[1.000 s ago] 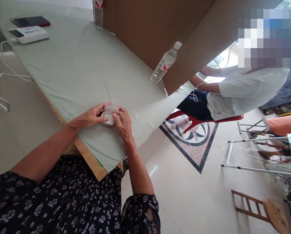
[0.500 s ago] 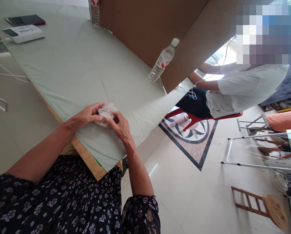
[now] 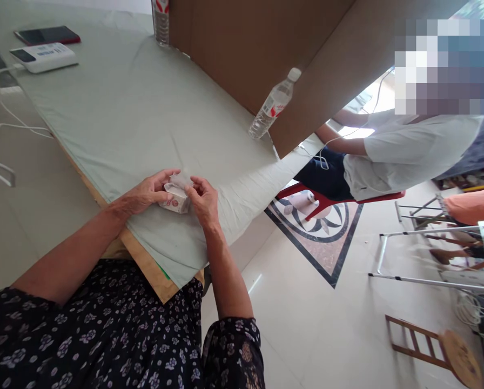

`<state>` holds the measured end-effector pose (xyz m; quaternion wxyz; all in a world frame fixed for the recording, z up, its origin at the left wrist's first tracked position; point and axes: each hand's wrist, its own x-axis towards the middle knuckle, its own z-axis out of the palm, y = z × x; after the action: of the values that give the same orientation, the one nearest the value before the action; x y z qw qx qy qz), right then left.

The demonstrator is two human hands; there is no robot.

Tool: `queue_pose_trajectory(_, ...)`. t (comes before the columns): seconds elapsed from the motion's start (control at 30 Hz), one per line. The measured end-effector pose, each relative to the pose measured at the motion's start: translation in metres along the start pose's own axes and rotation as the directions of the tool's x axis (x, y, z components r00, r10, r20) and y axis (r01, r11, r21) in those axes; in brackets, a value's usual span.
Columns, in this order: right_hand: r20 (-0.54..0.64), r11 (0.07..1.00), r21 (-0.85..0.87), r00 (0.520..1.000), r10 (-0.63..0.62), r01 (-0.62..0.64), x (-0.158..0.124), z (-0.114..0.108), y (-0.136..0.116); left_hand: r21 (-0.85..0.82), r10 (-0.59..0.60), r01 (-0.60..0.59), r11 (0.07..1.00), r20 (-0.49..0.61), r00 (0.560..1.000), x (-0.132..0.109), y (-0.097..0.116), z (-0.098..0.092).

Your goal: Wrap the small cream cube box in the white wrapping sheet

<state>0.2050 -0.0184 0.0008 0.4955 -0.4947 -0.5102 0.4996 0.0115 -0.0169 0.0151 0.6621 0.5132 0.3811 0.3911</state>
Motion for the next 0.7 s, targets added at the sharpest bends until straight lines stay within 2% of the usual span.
queue_pose_trajectory(0.1,-0.004,1.000,-0.004,1.000,0.001,-0.001,-0.003,0.004,-0.002,0.033,-0.009,0.008,0.999,0.007,1.000,-0.001,0.001,-0.001)
queue_pose_trajectory(0.23,0.069,0.997,-0.081,0.998,0.002,0.004,-0.002,0.005,-0.007,0.109,-0.008,0.007,0.994,0.009,1.000,-0.001,0.002,-0.002)
queue_pose_trajectory(0.3,0.067,0.993,-0.118,0.998,-0.021,0.028,0.002,0.005,-0.008,0.145,-0.004,0.003,0.989,0.005,1.000,-0.002,0.002,-0.002)
queue_pose_trajectory(0.47,-0.005,0.977,-0.168,0.991,-0.137,0.134,0.011,0.007,-0.007,0.188,0.005,0.000,0.982,-0.023,1.000,-0.003,0.000,0.000)
queue_pose_trajectory(0.7,0.031,0.893,-0.351,0.956,-0.291,0.283,0.000,0.006,-0.009,0.378,0.128,-0.076,0.923,-0.114,0.985,0.002,-0.006,0.003)
